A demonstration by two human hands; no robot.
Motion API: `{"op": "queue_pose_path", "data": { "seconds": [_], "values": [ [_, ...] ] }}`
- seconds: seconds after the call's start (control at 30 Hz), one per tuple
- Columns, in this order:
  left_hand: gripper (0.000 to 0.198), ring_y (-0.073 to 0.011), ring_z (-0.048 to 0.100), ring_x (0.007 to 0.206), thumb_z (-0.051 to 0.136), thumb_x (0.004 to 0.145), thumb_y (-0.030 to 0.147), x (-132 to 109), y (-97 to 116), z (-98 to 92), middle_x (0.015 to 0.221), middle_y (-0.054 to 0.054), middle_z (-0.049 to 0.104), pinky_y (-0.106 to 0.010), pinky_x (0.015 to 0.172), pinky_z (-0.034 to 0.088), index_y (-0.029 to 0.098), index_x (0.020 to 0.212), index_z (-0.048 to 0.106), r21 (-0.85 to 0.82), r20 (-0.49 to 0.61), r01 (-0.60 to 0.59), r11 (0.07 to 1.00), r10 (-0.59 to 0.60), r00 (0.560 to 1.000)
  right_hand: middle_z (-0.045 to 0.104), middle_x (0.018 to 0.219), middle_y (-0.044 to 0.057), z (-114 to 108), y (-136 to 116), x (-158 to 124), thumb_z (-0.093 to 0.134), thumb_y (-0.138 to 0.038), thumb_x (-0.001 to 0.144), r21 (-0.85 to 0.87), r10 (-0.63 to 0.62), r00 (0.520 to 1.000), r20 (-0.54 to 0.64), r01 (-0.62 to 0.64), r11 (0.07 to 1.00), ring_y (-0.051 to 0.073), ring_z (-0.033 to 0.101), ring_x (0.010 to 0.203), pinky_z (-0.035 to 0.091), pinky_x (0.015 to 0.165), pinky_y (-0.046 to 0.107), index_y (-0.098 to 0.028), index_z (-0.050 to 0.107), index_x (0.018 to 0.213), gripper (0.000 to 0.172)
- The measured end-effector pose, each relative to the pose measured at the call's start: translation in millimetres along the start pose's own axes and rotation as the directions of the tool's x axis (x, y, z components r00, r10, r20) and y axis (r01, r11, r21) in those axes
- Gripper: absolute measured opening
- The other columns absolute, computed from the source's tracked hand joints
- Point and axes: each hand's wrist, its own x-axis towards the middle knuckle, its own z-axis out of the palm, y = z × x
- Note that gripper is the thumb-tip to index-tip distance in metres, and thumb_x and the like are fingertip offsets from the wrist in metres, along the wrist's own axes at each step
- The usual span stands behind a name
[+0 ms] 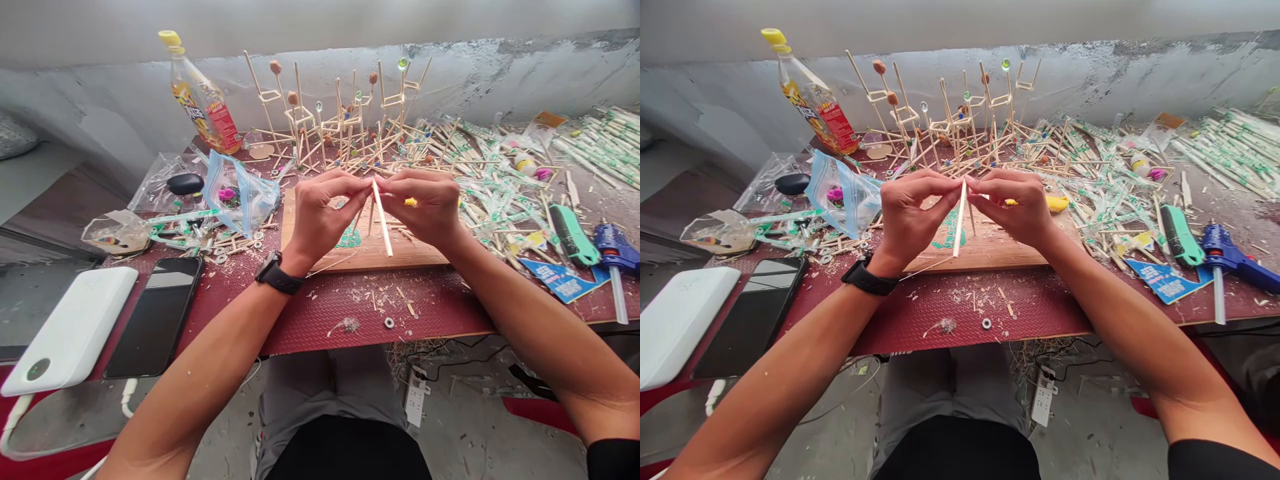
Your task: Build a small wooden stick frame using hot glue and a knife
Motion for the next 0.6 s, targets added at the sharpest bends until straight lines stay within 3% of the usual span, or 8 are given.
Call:
{"op": "queue_pose_path", "data": {
  "seconds": [0.4, 0.6],
  "values": [
    [0.009, -0.0144, 0.081, 0.079, 0.082, 0.105, 0.028, 3.1, 9.5, -3.2, 0.091, 0.0, 0.088, -0.031, 0.072, 0.065, 0.026, 0.097, 0.084, 0.028, 0.018, 0.096, 0.995, -0.097, 0.995, 0.086, 0.093, 0.001, -2.1, 4.2, -3.1, 0.083, -0.028, 0.098, -0.052, 0.082, 0.996, 0.045, -0.08, 0.995, 0.014, 0.068, 0.07, 0.056, 0.062, 0.033, -0.031, 0.089, 0.109, 0.013],
    [0.016, -0.0123, 0.08, 0.076, 0.083, 0.104, 0.036, 1.1, 11.2, -0.4, 0.087, 0.0, 0.085, -0.027, 0.073, 0.07, 0.023, 0.095, 0.079, -0.055, 0.016, 0.238, 0.97, -0.237, 0.971, 0.087, 0.092, 0.001, -0.2, 0.4, -1.4, 0.083, -0.028, 0.097, -0.035, 0.088, 0.996, 0.022, -0.087, 0.996, 0.013, 0.069, 0.068, 0.054, 0.06, 0.032, -0.03, 0.09, 0.106, 0.011]
  ]
}}
